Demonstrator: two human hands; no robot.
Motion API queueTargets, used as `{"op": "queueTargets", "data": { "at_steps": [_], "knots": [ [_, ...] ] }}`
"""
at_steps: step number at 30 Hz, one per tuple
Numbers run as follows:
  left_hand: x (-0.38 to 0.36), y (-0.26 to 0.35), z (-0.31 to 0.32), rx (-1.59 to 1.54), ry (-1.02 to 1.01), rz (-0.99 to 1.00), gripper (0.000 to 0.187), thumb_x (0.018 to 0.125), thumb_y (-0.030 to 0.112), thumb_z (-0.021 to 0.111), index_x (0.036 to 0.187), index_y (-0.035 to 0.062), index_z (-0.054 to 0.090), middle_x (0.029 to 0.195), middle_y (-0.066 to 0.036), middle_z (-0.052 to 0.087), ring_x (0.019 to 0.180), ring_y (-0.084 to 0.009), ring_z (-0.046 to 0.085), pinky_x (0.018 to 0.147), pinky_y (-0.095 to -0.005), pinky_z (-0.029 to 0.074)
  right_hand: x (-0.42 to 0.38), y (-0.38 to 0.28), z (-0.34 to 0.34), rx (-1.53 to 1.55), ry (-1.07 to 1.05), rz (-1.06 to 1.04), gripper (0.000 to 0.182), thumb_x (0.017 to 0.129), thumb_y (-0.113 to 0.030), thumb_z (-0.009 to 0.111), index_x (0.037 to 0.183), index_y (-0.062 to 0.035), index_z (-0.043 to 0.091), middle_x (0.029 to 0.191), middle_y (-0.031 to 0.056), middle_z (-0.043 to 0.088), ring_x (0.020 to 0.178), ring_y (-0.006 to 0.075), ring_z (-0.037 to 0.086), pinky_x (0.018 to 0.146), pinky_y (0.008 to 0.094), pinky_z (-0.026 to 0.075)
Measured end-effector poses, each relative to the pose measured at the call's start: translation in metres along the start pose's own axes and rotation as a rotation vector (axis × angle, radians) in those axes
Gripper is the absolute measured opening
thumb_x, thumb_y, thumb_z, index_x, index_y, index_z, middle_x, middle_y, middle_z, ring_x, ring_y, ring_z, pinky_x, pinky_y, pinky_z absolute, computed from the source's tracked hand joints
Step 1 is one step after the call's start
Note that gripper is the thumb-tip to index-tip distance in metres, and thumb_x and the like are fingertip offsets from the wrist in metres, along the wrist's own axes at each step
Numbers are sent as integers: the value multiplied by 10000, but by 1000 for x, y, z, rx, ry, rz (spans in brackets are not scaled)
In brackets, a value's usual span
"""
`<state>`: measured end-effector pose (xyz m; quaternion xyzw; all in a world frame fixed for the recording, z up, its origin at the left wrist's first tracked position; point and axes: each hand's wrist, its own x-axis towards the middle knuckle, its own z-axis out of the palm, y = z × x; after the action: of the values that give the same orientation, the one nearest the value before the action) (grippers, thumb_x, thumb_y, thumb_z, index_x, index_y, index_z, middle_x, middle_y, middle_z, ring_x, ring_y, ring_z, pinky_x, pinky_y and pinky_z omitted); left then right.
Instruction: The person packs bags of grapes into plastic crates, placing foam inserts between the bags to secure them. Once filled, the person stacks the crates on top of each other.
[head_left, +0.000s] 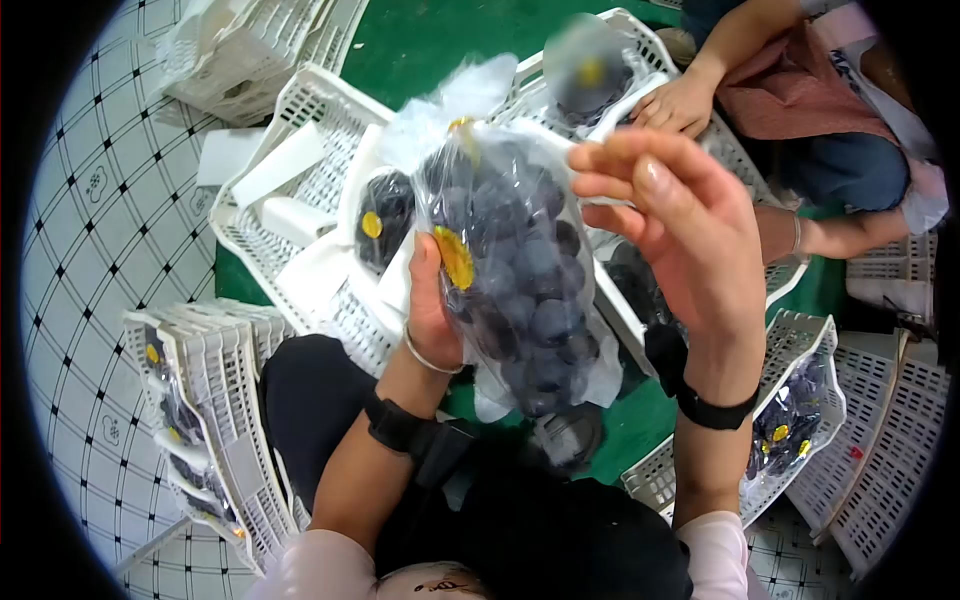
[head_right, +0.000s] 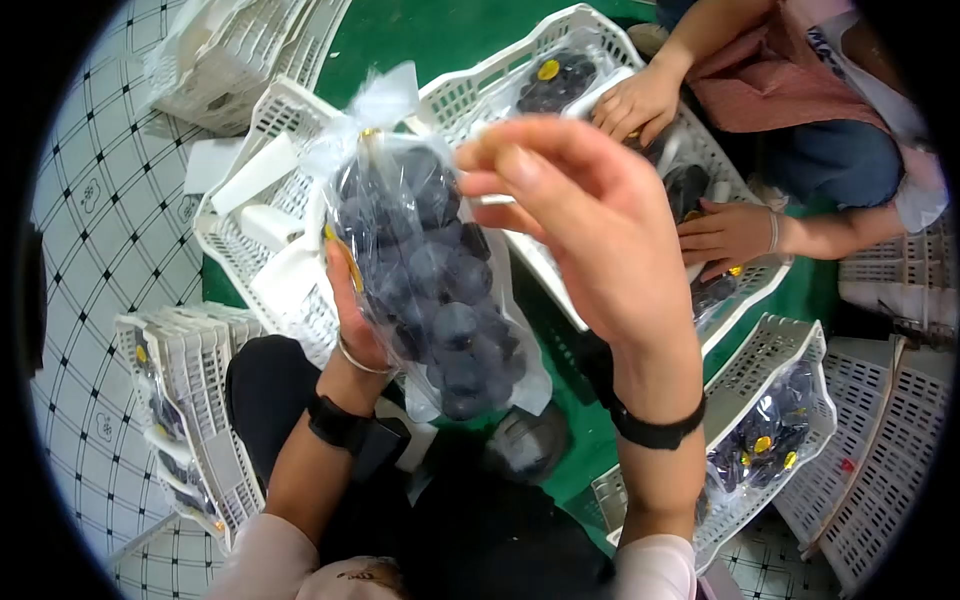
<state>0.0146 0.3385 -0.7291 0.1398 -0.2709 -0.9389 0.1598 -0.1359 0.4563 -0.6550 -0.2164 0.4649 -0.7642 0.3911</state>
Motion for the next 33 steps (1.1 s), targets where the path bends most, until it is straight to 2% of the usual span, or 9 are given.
{"op": "queueTargets", "data": {
  "at_steps": [2,6,12,14,15,21,25,28,33],
  "knots": [
    [-4,4,-20,-182,10,-61,726,943,593,242,1401,36,329,1344,-173,471,1194,-314,503,1015,-437,408,-25,23,-17,-323,45,-34,281,904,-165,618,1115,18,585,1035,81,642,937,123,599,810,272,493],
    [7,0,-32,-457,-132,-9,744,928,626,215,1363,52,403,1301,-144,517,1157,-294,530,994,-433,429,-75,52,-20,-297,86,234,295,894,-161,637,1125,15,585,947,23,622,842,65,555,760,216,458],
    [-1,-5,-10,-137,-164,161,673,943,584,254,1348,69,406,1260,-119,535,1122,-251,539,962,-390,454,-90,78,0,-349,214,153,342,813,-154,709,1086,19,599,939,70,626,817,114,578,727,243,461],
    [0,-2,-14,-119,-153,100,561,984,494,265,1387,111,342,1291,-100,509,1131,-228,527,957,-377,462,-87,84,2,-483,264,57,327,793,-146,718,1058,15,615,949,82,622,839,140,592,741,260,467],
    [2,-3,-19,-122,1,6,617,968,544,253,1366,91,387,1273,-100,526,1125,-235,528,966,-381,449,-86,82,5,-483,288,70,289,771,-125,726,1009,13,637,980,96,618,870,175,605,754,272,471],
    [2,-6,-20,-114,12,23,671,950,587,237,1345,81,429,1260,-100,543,1114,-244,543,954,-385,455,-89,88,0,-653,250,-89,265,760,-100,734,968,36,641,998,119,622,855,197,613,750,279,481],
    [3,-6,-26,12,-45,7,668,960,519,187,1371,24,365,1306,-149,502,1163,-272,522,996,-388,426,-86,62,-20,-616,35,67,266,778,-101,720,991,39,644,989,116,623,846,176,614,754,283,490],
    [3,-14,-25,-58,-146,-57,656,953,502,217,1365,16,372,1296,-160,512,1143,-272,542,979,-385,447,-64,37,-14,-486,253,-50,354,781,-88,714,1107,10,616,968,104,626,847,153,608,748,269,494],
    [-3,-16,-24,96,-84,-202,705,838,486,540,1318,-18,427,1223,-156,570,1078,-249,591,929,-354,489,-52,45,-5,-840,197,-367,246,734,-33,723,970,-1,662,875,127,614,766,257,621,671,308,494]
  ]
}}
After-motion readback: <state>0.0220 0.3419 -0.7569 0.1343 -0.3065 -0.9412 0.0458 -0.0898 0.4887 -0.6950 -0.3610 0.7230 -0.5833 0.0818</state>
